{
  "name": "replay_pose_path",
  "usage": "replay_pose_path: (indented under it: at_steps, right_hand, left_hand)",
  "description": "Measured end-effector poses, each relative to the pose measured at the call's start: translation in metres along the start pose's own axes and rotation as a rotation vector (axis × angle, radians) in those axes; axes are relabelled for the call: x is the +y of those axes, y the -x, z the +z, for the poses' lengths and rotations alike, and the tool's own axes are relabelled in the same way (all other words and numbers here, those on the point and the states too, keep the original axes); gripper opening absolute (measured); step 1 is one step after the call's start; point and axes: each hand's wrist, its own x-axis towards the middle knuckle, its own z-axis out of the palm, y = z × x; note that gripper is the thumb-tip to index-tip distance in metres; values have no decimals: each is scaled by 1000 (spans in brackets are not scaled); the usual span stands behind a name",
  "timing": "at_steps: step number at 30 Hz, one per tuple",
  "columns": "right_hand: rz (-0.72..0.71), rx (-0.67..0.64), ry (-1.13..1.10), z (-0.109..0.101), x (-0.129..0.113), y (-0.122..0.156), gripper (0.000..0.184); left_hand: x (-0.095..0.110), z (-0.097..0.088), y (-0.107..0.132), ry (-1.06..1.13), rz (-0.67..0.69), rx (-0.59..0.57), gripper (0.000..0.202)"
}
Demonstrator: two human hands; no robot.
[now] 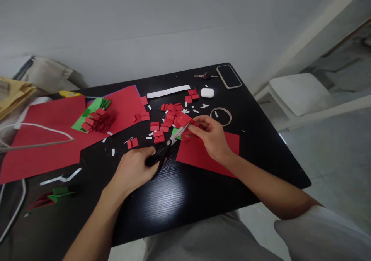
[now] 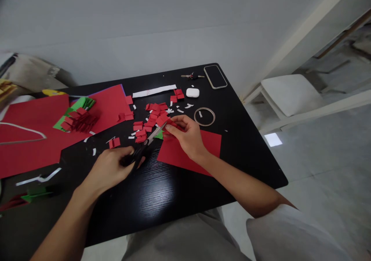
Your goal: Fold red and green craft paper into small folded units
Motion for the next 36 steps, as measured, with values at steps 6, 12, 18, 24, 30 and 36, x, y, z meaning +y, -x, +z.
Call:
replay_pose_path:
  at_steps: [6, 12, 18, 24, 30, 36]
  right_hand:
    - [24, -18, 26, 2, 1, 3, 26]
    - [29, -43, 19, 2, 4, 5, 26]
    - [44, -37, 37, 2, 3, 6, 26]
    - [33, -47, 30, 1, 4, 5, 25]
    - [37, -35, 51, 0, 5, 4, 26]
    - [35, -40, 57, 1, 4, 4, 25]
  left_hand:
    - [1, 0, -1, -2, 15, 7, 30]
    - [1, 1, -1, -9, 30, 13, 29]
    - [0, 2, -1, -22, 37, 24, 31]
    - [-2, 2, 0, -45, 40, 30, 30]
    - [-1, 2, -1, -59, 29, 25, 29]
    - [-4, 4, -1, -68, 51, 35, 32]
